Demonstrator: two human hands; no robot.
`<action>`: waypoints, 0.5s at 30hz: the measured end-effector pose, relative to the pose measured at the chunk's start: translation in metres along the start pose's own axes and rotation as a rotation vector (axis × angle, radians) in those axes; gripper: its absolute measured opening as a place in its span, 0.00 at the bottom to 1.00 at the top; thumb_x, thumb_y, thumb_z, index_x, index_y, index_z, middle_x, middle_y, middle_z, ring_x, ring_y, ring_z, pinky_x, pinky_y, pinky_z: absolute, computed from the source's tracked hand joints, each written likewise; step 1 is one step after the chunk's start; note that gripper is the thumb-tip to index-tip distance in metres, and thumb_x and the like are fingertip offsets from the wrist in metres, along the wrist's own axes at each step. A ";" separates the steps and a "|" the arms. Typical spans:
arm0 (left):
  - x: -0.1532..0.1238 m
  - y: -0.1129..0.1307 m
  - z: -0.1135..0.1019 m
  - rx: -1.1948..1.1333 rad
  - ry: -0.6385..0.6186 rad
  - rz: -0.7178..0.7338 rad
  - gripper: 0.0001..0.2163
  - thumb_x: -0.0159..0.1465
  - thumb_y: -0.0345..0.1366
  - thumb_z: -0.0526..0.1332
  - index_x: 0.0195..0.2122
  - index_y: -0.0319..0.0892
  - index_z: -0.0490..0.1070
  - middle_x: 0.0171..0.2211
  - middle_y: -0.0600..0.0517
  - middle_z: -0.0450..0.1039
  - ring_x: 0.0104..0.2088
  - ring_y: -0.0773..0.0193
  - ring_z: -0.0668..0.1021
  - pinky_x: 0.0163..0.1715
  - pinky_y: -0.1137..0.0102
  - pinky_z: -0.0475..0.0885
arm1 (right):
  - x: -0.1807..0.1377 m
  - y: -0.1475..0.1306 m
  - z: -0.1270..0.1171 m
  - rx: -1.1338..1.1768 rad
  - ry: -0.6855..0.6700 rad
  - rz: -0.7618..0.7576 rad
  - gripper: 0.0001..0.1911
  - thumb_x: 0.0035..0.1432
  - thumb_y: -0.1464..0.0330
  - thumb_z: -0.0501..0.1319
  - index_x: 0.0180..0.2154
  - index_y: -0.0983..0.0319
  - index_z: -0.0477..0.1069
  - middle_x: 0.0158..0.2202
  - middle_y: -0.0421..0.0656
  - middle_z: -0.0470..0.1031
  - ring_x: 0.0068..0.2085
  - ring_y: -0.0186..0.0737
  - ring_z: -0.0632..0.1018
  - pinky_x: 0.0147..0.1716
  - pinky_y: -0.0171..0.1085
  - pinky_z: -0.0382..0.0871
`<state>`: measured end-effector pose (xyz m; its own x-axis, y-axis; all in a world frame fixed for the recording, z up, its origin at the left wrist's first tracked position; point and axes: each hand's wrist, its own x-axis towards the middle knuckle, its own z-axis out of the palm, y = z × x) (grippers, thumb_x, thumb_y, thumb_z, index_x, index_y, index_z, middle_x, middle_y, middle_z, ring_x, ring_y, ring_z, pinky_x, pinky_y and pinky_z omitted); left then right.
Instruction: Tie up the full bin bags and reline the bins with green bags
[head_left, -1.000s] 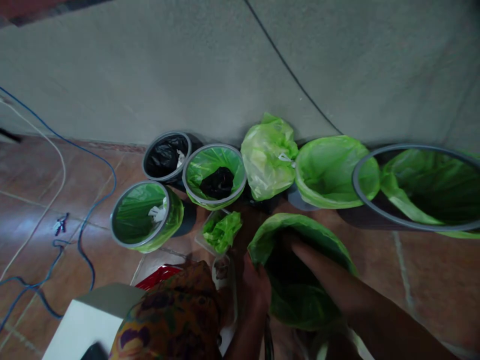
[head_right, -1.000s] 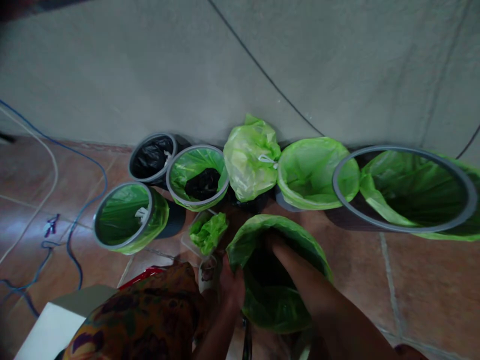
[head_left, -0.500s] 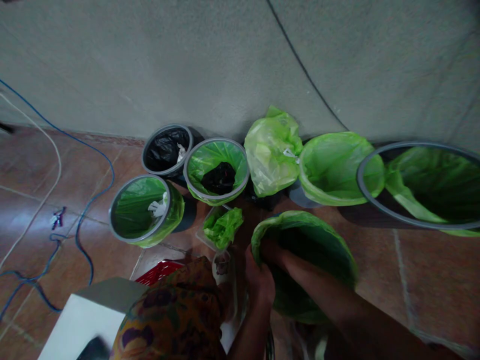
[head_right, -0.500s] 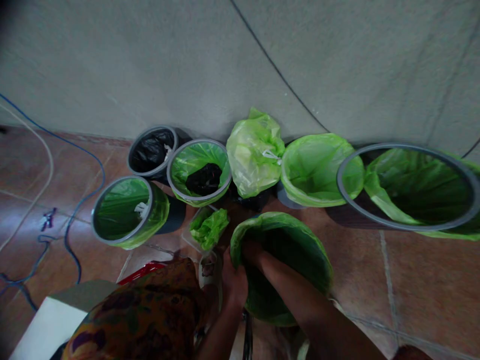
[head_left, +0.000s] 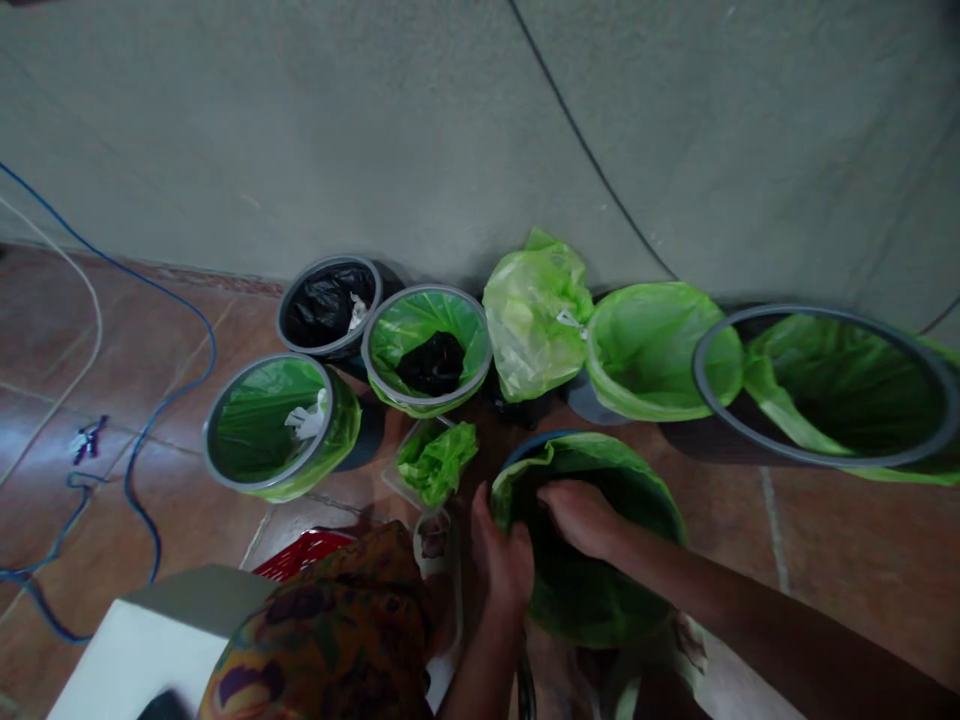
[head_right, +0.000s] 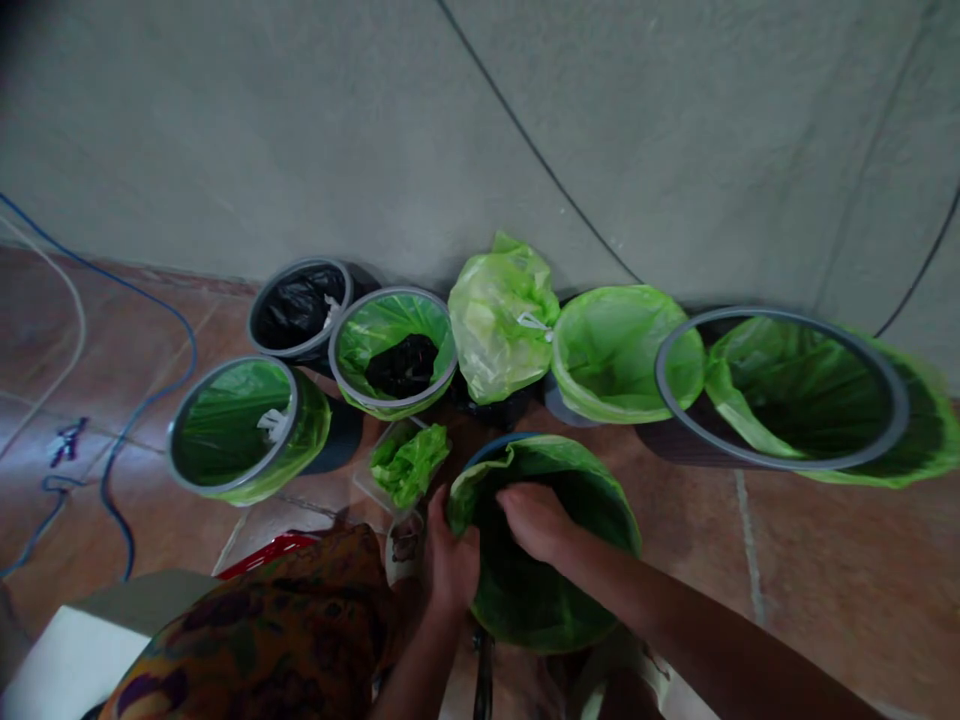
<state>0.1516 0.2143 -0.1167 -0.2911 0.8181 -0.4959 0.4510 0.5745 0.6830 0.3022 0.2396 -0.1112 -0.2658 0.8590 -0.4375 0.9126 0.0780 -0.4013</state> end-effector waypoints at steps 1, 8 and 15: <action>0.002 0.006 -0.002 -0.003 0.013 0.081 0.35 0.54 0.24 0.60 0.65 0.38 0.59 0.64 0.41 0.66 0.65 0.53 0.68 0.65 0.63 0.62 | 0.003 0.006 -0.010 -0.020 0.058 -0.024 0.15 0.61 0.75 0.53 0.38 0.60 0.78 0.36 0.46 0.80 0.39 0.42 0.78 0.40 0.36 0.68; 0.041 0.049 0.007 0.196 -0.043 0.494 0.13 0.59 0.26 0.62 0.44 0.42 0.76 0.47 0.44 0.77 0.51 0.53 0.76 0.56 0.61 0.69 | 0.024 0.058 -0.051 -0.064 0.412 -0.033 0.13 0.63 0.70 0.58 0.46 0.60 0.78 0.48 0.48 0.78 0.49 0.48 0.75 0.54 0.44 0.65; 0.061 0.033 0.011 0.078 -0.019 0.445 0.06 0.63 0.28 0.59 0.34 0.42 0.75 0.36 0.48 0.77 0.40 0.59 0.78 0.45 0.67 0.71 | 0.036 0.072 -0.031 0.321 0.562 0.099 0.11 0.64 0.64 0.59 0.37 0.58 0.80 0.42 0.43 0.83 0.44 0.43 0.80 0.50 0.39 0.70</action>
<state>0.1584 0.2832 -0.1303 -0.0395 0.9841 -0.1729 0.5913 0.1625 0.7899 0.3685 0.2914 -0.1309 0.0970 0.9947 -0.0325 0.7631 -0.0953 -0.6392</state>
